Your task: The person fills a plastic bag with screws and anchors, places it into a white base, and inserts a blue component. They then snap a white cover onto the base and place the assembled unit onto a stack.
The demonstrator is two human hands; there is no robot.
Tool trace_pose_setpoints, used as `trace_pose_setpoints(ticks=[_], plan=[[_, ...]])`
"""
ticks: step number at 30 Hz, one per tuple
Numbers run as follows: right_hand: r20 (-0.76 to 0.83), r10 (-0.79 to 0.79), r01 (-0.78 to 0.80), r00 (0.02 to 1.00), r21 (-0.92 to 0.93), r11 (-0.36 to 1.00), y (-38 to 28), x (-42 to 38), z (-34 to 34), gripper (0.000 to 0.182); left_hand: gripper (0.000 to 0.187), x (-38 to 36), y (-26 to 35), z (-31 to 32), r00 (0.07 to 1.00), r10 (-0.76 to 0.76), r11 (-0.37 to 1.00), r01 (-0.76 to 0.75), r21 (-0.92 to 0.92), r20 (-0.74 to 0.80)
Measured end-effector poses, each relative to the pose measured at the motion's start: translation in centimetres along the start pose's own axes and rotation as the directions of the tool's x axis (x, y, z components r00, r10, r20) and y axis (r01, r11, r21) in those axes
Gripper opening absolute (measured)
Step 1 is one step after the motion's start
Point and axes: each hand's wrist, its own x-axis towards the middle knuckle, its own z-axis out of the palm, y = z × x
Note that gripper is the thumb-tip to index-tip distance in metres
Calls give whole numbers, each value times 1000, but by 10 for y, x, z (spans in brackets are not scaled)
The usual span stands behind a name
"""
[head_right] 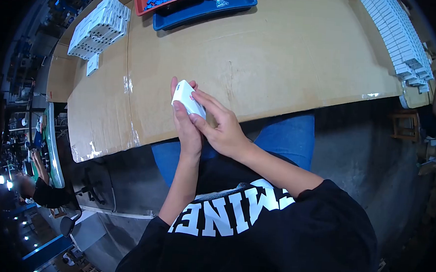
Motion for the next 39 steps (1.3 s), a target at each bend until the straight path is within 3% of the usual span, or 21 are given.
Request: trace_pose_setpoints(ticks=[2, 8, 27, 33, 36, 37, 39], plan=[[3, -58, 58, 998, -76, 995, 1, -4, 4, 52, 87, 1, 1, -2, 994, 107, 994, -107, 20, 9], [-1, -195, 192, 981, -180, 965, -1, -8, 7, 49, 96, -2, 5, 0, 987, 157, 988, -157, 6, 42], [-5, -237, 225, 971, -295, 928, 11, -18, 7, 45, 94, -12, -11, -1, 989, 151, 988, -151, -21, -6], [-23, -164, 151, 986, -267, 952, 14, -20, 7, 45, 97, -9, -20, -2, 992, 126, 990, -126, -68, -2], [-19, -54, 53, 998, -16, 998, 17, -19, 10, 46, 92, -7, -22, -5, 989, 145, 989, -144, -42, 5], [-16, -53, 53, 998, -15, 998, 17, -17, 10, 46, 96, -6, -18, -4, 991, 136, 989, -136, -53, -3], [-16, 120, -111, 993, 277, 955, 15, -7, 9, 42, 101, -3, -16, -7, 991, 132, 989, -132, -65, -16]])
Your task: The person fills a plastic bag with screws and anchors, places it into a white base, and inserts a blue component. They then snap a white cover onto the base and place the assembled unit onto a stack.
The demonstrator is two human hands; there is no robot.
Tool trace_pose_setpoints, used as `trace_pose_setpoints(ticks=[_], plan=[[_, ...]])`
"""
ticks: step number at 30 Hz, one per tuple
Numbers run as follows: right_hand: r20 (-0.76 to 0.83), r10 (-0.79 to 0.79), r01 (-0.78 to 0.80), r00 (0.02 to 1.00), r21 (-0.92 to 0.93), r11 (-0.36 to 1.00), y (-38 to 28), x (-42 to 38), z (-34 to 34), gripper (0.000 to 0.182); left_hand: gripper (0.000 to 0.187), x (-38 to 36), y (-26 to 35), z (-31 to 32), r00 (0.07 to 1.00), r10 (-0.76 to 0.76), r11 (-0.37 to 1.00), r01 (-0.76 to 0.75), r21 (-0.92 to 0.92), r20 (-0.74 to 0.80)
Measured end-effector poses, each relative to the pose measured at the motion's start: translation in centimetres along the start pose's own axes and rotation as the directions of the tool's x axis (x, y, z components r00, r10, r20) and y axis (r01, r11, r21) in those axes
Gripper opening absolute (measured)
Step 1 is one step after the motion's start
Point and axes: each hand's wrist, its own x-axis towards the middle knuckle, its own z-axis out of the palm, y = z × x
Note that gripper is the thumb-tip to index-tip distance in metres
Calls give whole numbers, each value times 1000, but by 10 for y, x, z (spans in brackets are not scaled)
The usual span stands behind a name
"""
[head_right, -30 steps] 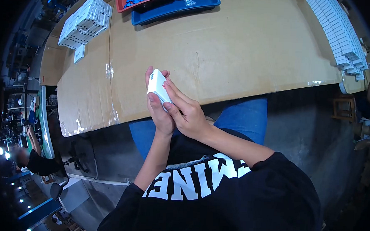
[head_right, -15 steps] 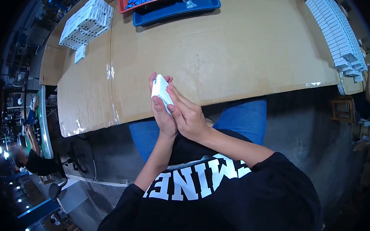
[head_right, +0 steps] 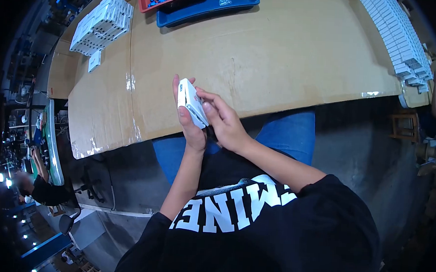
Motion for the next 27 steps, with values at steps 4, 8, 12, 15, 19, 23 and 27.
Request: trace_pose_setpoints(ticks=[4, 8, 12, 15, 19, 23, 27], plan=[[-6, 381, -371, 925, 215, 903, -20, 12, -9, 46, 104, 3, 2, -9, 987, 109, 953, -137, 270, 117], [2, 410, -406, 912, 146, 902, -38, 14, -2, 54, 109, -2, -2, -6, 985, 128, 941, -158, 300, 118], [-7, 225, -222, 974, 135, 966, -18, 7, 7, 57, 110, -3, -5, -2, 974, 223, 906, -219, 361, 29], [29, 244, -245, 969, 99, 964, -24, 6, 8, 57, 112, -4, -6, -7, 962, 273, 876, -249, 414, 0], [8, 245, -245, 969, 94, 965, -31, -1, 17, 61, 108, -4, -6, -8, 891, 453, 756, -401, 517, 29], [78, 226, -238, 971, 201, 950, -32, -3, 14, 63, 105, -4, -5, -9, 873, 486, 742, -428, 516, 26], [66, 124, -130, 990, 95, 987, -27, -11, 16, 57, 89, -7, -4, -8, 875, 484, 807, -432, 401, -31]])
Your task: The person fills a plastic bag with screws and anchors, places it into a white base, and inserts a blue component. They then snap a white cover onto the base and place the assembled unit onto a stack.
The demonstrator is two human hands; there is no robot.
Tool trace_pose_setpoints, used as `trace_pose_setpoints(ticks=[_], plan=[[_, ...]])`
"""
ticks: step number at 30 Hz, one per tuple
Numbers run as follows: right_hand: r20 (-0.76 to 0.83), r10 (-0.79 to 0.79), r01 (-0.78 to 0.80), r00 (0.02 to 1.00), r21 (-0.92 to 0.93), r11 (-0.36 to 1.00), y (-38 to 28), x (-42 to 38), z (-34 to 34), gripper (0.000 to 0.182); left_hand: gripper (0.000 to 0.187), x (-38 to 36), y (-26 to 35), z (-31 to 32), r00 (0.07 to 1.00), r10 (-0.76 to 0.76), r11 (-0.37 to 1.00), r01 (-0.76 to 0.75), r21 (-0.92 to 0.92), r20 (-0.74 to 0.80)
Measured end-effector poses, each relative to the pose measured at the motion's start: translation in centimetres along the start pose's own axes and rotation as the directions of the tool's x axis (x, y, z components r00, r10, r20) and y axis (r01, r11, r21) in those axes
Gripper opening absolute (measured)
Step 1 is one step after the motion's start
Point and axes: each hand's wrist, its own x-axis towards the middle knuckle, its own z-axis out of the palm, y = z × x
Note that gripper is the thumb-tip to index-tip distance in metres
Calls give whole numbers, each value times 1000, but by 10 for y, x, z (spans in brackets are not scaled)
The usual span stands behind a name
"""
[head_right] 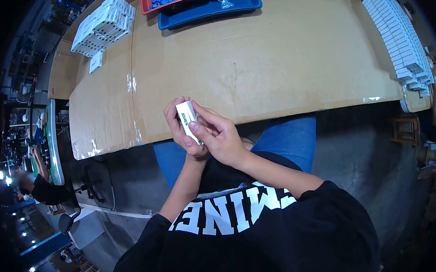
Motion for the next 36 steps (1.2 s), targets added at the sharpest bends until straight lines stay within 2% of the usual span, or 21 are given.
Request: trace_pose_setpoints(ticks=[1, 5, 7, 10, 14, 16, 17, 18, 19, 21, 22, 23, 24, 25, 26, 27, 28, 29, 31, 33, 36], plan=[[-8, -59, 58, 998, -64, 996, 1, -1, 1, 55, 84, 0, 2, 0, 1000, -5, 1000, 4, 7, 3], [1, -80, 80, 997, -140, 987, 0, -2, 1, 51, 84, -2, 7, -1, 999, -33, 999, 33, 35, 2], [18, -127, 128, 992, -236, 963, -2, -3, 1, 49, 82, -1, 8, -2, 999, -31, 999, 31, -12, -11], [17, -138, 138, 990, -243, 960, -2, -3, 1, 48, 83, -4, 2, 0, 997, -46, 994, 40, -104, -57], [0, -118, 114, 993, -236, 965, -3, 1, 6, 46, 83, -6, 1, 0, 993, -104, 992, 100, -75, -57], [-24, -7, 2, 1000, -227, 974, 1, 7, 4, 49, 102, -3, 0, 5, 979, -203, 968, 197, -156, -24], [-22, -8, 3, 1000, -227, 974, 2, 10, 0, 49, 113, -2, 0, 5, 968, -251, 950, 245, -194, -6], [-24, -10, 5, 1000, -223, 975, 1, 13, -6, 52, 121, 0, -2, 1, 977, -187, 959, 203, -198, 98], [-27, -13, 6, 1000, -220, 976, 0, 15, -13, 55, 122, 2, -3, 1, 980, -159, 974, 175, -142, 121], [31, 84, -79, 996, -137, 987, -5, 17, -23, 56, 118, 4, 1, -3, 944, -254, 958, 275, -80, 210], [60, 85, -68, 995, -243, 968, -11, 17, -29, 60, 118, 4, 2, -2, 944, -255, 958, 276, -79, 209], [90, 88, -52, 992, -345, 937, -18, 17, -34, 64, 105, 5, 3, -1, 918, -345, 902, 382, -202, 196], [94, 89, -51, 992, -344, 937, -22, 18, -37, 64, 93, 6, 5, 0, 881, -432, 820, 473, -322, 194], [133, -42, 103, 990, -502, 859, -25, 18, -40, 71, 93, 9, 8, -1, 881, -433, 821, 473, -321, 192], [193, -163, 249, 968, -635, 731, -28, 18, -43, 79, 86, 12, 11, -1, 786, -573, 688, 616, -385, 232], [195, -161, 250, 967, -635, 731, -30, 19, -47, 79, 79, 16, 16, -1, 666, -690, 524, 730, -439, 284], [295, -228, 372, 928, -712, 595, -32, 20, -51, 84, 71, 17, 22, -2, 549, -768, 371, 802, -469, 331], [406, -272, 488, 873, -754, 439, -33, 22, -54, 90, 71, 20, 30, -2, 551, -771, 372, 796, -478, 320], [435, -306, 531, 847, -731, 429, -29, 27, -59, 88, 68, 22, 43, -4, 366, -780, 169, 904, -392, 507], [514, -294, 592, 806, -720, 363, -25, 33, -68, 83, 67, 18, 47, -2, 359, -761, 124, 898, -422, 540], [493, -376, 612, 785, -712, 343, -26, 34, -65, 76, 70, 18, 49, 1, 342, -752, 98, 904, -417, 564]])
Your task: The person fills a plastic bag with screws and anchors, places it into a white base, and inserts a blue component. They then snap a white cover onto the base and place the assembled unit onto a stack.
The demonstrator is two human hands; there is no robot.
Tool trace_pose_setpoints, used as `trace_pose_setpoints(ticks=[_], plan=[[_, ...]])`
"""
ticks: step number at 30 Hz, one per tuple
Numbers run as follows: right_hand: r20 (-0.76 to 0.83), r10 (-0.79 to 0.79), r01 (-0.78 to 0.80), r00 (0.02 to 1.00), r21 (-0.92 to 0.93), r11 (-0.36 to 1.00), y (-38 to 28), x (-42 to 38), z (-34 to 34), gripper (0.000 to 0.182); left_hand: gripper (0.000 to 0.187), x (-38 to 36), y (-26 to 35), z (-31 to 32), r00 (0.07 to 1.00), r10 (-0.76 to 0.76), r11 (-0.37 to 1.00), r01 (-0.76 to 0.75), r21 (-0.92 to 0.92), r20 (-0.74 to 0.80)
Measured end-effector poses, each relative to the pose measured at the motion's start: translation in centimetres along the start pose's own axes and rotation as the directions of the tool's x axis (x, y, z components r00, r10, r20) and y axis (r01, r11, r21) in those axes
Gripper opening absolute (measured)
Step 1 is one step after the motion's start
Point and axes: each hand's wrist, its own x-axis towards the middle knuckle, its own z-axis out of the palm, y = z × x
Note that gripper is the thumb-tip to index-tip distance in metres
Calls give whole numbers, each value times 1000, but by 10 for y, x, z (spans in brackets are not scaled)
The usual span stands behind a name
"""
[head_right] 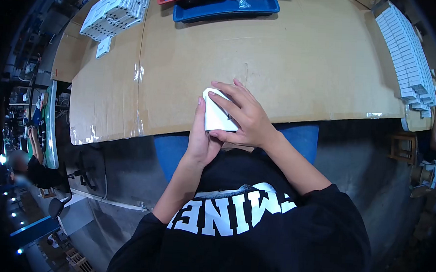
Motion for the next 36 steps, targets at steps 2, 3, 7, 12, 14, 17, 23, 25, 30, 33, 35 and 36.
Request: trace_pose_setpoints(ticks=[2, 3, 7, 12, 14, 17, 23, 25, 30, 33, 35, 36], plan=[[-43, -9, 9, 999, 4, 1000, 0, 1, 1, 75, 71, 1, -1, -2, 1000, 8, 1000, -9, 7, 19], [-67, -46, 46, 997, -6, 999, 3, 0, 3, 76, 71, 0, -1, -1, 1000, 8, 1000, -8, 6, 18], [-176, -139, 138, 975, -17, 990, 5, 1, 7, 73, 71, -2, 4, 2, 998, 0, 999, -3, 52, 58], [-223, -114, 131, 968, 64, 989, 7, -3, 11, 71, 73, -2, 6, -2, 998, -36, 996, 31, 88, 52], [-210, -109, 131, 972, 89, 987, 6, -4, 14, 70, 73, 0, 5, -8, 997, -65, 996, 63, 58, 39], [-213, 169, -98, 962, 308, 946, -3, -2, 20, 70, 82, 9, -7, -25, 992, -20, 1000, 17, 26, 127], [-29, 536, -370, 844, 692, 620, -7, 5, 32, 66, 57, 18, -22, -22, 928, 338, 779, -370, 507, 157], [24, 506, -391, 862, 665, 636, -9, 1, 24, 55, 61, 21, -17, -25, 922, 386, 829, -354, 432, 15], [79, 270, -281, 960, 324, 904, -3, -7, 19, 52, 63, 20, -10, -29, 944, 312, 889, -248, 386, -111], [14, 171, -172, 985, 121, 978, 5, -11, 26, 51, 62, 20, -11, -32, 954, 278, 902, -218, 374, -115], [5, 159, -159, 987, 122, 980, 6, -14, 30, 50, 60, 23, -16, -28, 928, 349, 856, -259, 447, -130], [1, 163, -162, 987, 121, 979, 6, -14, 31, 50, 59, 23, -16, -24, 894, 426, 801, -301, 517, -139]])
